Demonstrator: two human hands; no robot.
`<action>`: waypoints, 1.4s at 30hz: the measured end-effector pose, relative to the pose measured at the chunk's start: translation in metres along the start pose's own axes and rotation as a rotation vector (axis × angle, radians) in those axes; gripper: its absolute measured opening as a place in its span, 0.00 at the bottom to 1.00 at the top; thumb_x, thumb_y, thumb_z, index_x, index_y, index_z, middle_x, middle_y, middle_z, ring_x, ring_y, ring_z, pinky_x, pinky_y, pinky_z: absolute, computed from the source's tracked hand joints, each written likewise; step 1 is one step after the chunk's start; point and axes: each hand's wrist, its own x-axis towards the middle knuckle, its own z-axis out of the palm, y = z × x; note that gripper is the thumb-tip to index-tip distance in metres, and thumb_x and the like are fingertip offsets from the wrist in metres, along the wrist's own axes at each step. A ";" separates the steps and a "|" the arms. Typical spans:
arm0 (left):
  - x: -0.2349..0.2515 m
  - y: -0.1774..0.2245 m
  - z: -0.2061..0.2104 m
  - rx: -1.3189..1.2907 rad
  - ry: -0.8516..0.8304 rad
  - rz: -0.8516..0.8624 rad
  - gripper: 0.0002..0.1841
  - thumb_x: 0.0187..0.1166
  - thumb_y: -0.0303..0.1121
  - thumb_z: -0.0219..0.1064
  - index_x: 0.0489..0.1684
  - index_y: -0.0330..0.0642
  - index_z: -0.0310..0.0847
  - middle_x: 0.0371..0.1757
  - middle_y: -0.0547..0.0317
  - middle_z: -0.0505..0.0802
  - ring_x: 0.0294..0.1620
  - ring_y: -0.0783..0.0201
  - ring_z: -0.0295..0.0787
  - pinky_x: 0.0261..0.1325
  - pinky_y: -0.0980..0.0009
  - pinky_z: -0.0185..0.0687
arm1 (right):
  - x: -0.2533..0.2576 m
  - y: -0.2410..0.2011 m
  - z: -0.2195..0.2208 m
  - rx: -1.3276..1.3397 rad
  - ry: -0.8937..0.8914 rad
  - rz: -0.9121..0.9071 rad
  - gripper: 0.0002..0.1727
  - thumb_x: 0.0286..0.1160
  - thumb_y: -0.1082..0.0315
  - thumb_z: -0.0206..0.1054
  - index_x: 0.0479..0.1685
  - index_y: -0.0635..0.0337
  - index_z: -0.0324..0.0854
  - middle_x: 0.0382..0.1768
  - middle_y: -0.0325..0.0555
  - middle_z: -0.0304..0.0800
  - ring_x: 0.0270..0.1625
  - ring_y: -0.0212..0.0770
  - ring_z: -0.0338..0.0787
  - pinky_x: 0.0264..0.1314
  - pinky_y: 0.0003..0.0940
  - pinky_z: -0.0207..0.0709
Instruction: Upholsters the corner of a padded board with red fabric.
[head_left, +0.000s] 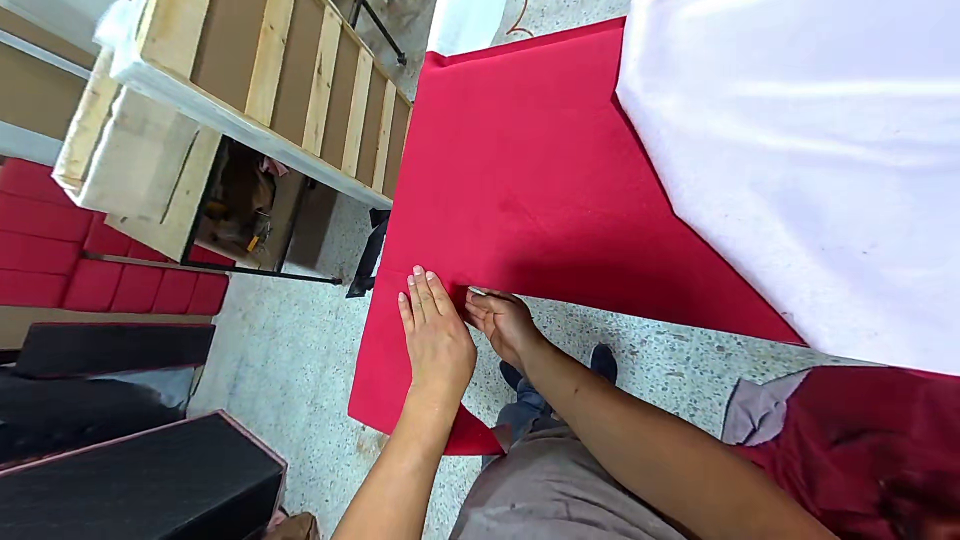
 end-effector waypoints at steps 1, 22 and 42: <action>0.001 0.000 0.000 0.008 0.002 -0.006 0.37 0.84 0.35 0.56 0.91 0.23 0.47 0.94 0.32 0.55 0.96 0.45 0.46 0.95 0.46 0.41 | 0.001 -0.001 -0.001 -0.018 -0.014 -0.006 0.17 0.84 0.71 0.62 0.67 0.69 0.78 0.60 0.57 0.90 0.59 0.46 0.93 0.66 0.42 0.86; 0.012 0.008 -0.002 0.031 0.011 -0.065 0.38 0.84 0.32 0.59 0.91 0.23 0.45 0.93 0.31 0.56 0.95 0.44 0.52 0.94 0.53 0.49 | 0.048 -0.028 -0.043 -0.799 -0.471 -0.333 0.18 0.78 0.66 0.72 0.63 0.66 0.83 0.58 0.48 0.90 0.63 0.33 0.88 0.73 0.33 0.81; 0.017 0.012 0.001 0.051 0.058 -0.107 0.41 0.81 0.36 0.63 0.90 0.22 0.47 0.92 0.30 0.59 0.93 0.45 0.58 0.93 0.57 0.53 | 0.053 -0.016 -0.031 -1.081 -0.210 -0.433 0.22 0.78 0.55 0.74 0.64 0.60 0.86 0.64 0.48 0.90 0.74 0.37 0.84 0.83 0.41 0.73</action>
